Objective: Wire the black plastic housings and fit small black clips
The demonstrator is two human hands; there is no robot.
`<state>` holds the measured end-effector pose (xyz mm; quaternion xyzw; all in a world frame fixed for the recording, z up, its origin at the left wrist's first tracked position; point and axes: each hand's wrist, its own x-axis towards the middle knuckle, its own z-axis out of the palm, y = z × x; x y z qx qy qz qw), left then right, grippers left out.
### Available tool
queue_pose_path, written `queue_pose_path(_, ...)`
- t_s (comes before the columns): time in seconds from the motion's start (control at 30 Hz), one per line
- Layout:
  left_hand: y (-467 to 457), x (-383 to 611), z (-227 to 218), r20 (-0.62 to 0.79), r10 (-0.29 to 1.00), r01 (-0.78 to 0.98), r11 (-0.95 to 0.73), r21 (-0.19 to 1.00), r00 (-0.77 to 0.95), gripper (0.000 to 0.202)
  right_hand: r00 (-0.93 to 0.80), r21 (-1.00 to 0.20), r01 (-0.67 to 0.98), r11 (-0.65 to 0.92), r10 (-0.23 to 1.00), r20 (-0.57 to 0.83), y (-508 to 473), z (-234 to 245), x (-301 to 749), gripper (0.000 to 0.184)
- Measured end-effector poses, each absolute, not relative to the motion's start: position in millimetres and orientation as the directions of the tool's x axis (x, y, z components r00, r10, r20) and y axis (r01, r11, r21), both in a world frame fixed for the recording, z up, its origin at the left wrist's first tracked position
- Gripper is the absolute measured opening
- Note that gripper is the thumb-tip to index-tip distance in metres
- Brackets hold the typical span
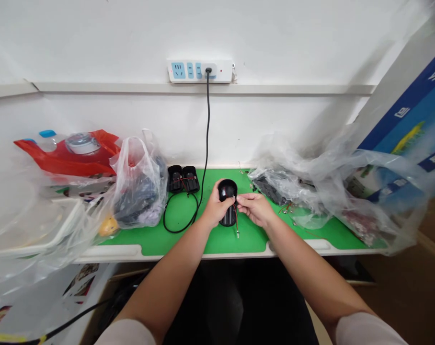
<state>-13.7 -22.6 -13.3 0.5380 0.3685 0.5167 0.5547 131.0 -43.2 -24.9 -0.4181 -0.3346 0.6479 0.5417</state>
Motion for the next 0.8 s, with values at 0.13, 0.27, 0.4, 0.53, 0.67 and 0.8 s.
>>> queue_pose_path(0.13, -22.0, -14.0, -12.6, 0.153, 0.974, -0.152, -0.127, 0.98, 0.17, 0.059, -0.066, -0.99, -0.138, 0.022, 0.997, 0.031, -47.7, -27.9, 122.8, 0.028)
queue_pose_path(0.27, -22.4, -14.4, -11.1, 0.188, 0.976, -0.168, -0.167, 0.971, 0.112, 0.059, -0.051, -0.878, 0.289, 0.381, 0.922, 0.383, -52.5, -29.7, 113.6, 0.039)
queue_pose_path(0.4, -24.2, -13.7, -12.2, 0.228, 0.967, -0.137, -0.212, 0.968, 0.11, 0.056, -0.075, -0.773, 0.436, 0.461, 0.875, 0.479, -56.9, -34.1, 109.2, 0.022)
queue_pose_path(0.53, -27.7, -12.2, -17.6, 0.27, 0.953, -0.093, -0.259, 0.961, 0.135, 0.054, -0.08, -0.685, 0.569, 0.456, 0.859, 0.506, -62.3, -38.8, 108.3, 0.021)
queue_pose_path(0.67, -31.5, -12.0, -20.0, 0.302, 0.947, -0.05, -0.298, 0.953, 0.11, 0.053, -0.092, -0.67, 0.581, 0.463, 0.855, 0.51, -67.0, -41.9, 106.6, 0.02)
queue_pose_path(0.8, -29.0, -12.8, -15.2, 0.274, 0.957, -0.077, -0.268, 0.96, 0.097, 0.053, -0.063, -0.76, 0.454, 0.466, 0.867, 0.494, -62.7, -43.1, 105.6, 0.019)
